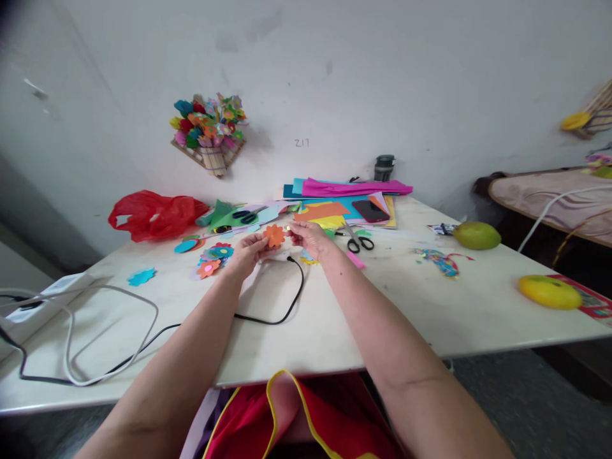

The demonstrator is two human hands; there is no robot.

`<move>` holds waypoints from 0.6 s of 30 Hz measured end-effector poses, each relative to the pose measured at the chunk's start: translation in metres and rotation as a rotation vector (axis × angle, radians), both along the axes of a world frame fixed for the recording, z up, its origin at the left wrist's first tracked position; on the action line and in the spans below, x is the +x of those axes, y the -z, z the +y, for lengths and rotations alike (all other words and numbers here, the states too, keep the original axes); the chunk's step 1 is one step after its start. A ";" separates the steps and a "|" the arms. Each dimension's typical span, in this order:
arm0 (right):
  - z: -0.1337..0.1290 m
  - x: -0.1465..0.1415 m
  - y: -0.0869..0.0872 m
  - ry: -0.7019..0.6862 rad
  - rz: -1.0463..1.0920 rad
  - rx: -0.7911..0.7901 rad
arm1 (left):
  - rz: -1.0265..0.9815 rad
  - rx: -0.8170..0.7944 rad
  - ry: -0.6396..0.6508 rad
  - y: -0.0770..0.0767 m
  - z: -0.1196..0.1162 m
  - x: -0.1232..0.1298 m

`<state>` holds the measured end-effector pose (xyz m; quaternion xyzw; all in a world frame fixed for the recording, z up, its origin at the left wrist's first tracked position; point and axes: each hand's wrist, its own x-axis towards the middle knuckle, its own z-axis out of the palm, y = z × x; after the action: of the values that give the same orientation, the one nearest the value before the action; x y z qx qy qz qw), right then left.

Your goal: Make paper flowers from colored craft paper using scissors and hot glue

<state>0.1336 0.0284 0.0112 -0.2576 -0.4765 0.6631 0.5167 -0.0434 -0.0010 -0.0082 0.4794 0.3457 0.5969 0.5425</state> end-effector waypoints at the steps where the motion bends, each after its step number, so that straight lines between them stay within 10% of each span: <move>1: -0.001 0.000 -0.001 -0.002 -0.004 -0.003 | 0.004 0.002 0.001 0.000 0.000 0.000; 18: -0.002 0.000 -0.002 0.015 -0.035 0.039 | 0.007 -0.006 0.003 0.004 0.004 -0.004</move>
<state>0.1339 0.0265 0.0135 -0.2625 -0.4962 0.6452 0.5183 -0.0475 0.0030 -0.0119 0.4804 0.3483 0.5935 0.5437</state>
